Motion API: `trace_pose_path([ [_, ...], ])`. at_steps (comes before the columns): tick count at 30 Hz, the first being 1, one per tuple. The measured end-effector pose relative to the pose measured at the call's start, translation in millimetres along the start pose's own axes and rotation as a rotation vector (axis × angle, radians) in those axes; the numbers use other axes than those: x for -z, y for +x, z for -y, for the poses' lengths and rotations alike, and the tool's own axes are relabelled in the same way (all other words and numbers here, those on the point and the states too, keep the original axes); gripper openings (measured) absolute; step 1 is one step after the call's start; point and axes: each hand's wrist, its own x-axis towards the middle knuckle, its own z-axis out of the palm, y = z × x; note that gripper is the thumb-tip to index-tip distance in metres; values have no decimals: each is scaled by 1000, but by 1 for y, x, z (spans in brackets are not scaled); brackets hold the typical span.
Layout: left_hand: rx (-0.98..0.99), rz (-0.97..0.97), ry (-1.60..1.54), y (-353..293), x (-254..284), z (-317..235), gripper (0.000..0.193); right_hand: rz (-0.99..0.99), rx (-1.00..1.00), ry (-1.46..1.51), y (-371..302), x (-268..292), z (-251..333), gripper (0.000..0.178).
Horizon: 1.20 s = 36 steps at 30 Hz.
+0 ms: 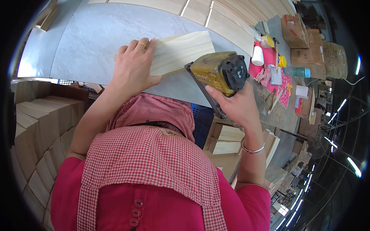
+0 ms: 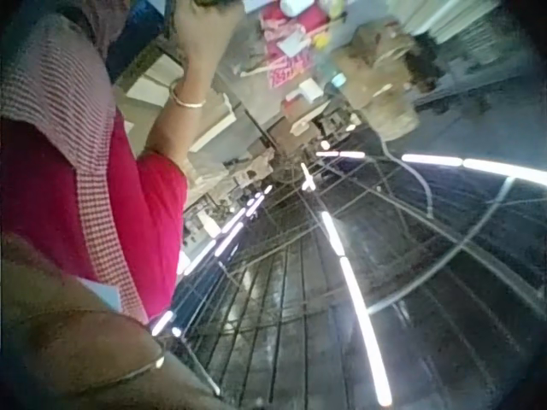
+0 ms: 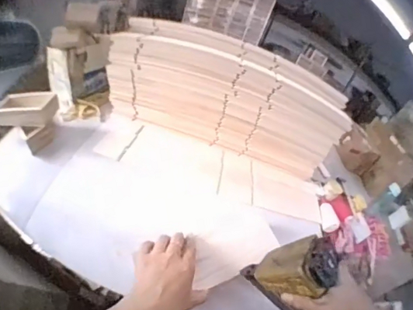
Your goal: The person assembles small wooden boxes by applying glue to the edges of pre-cut wooden pieces and securing them with a pneumatic nail gun. They handle multiple components, aligning them to form rectangular frames and then attaching the base panels to complete the boxes.
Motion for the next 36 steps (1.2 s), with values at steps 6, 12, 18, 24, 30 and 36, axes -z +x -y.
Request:
trace_pose_path([
  [6, -10, -33, -19, 2, -5, 0, 89, 6, -23, 0, 2, -1, 2, 38],
  [12, -55, -157, 0, 1, -14, 4, 85, -9, -88, 51, 2, -4, -4, 41],
  [18, -55, -163, -9, 1, -13, 4, 84, -18, -212, 107, 2, -5, 0, 42],
  [24, -60, -166, -9, 2, -14, 5, 84, 11, -109, 59, 6, -2, 4, 41],
  [30, -41, -91, -51, -4, -11, 9, 99, 21, 27, -109, 11, 2, 17, 39],
  [36, -56, -175, -389, -53, -3, 60, 119, 40, 59, 70, -3, -14, 29, 35],
])
